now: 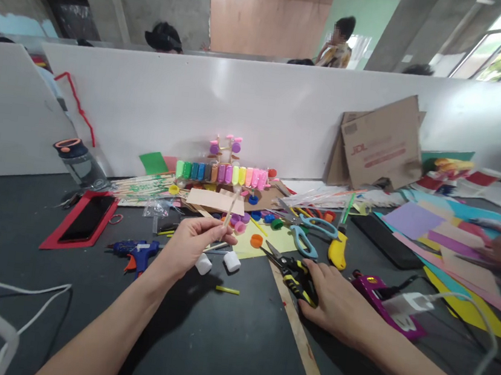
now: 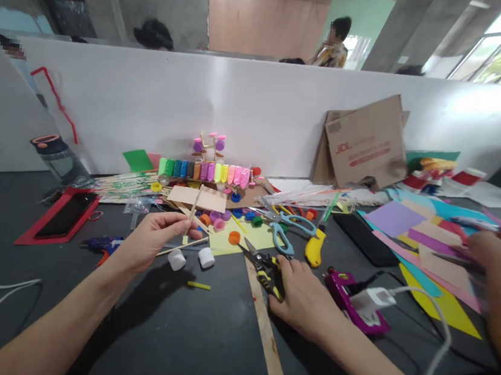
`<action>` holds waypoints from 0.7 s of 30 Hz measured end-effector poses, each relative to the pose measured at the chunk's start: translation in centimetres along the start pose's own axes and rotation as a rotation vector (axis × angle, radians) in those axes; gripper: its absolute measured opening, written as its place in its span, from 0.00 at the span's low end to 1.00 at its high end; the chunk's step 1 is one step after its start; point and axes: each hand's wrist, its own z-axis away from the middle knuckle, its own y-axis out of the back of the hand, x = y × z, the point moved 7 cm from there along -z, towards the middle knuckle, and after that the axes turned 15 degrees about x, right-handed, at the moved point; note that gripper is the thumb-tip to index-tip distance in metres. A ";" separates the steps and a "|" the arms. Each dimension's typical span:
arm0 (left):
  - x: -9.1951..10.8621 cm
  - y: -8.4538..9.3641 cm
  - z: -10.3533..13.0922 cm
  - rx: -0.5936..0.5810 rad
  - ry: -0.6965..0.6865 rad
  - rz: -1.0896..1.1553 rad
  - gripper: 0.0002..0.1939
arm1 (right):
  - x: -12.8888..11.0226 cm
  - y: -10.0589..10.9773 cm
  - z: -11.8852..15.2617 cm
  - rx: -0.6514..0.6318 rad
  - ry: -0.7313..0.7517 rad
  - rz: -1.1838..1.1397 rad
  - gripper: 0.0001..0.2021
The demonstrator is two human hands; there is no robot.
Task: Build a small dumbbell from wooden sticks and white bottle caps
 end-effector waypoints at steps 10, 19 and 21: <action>1.0 0.5 0.4 -0.013 -0.005 0.018 0.12 | 1.8 -0.4 1.0 0.016 0.030 0.038 0.31; 1.1 0.3 1.0 -0.069 0.037 0.010 0.12 | 1.5 3.3 -0.4 0.098 -0.011 -0.252 0.32; 1.0 0.0 1.4 -0.104 0.076 0.016 0.12 | -0.5 5.0 -1.8 0.091 0.035 -0.401 0.34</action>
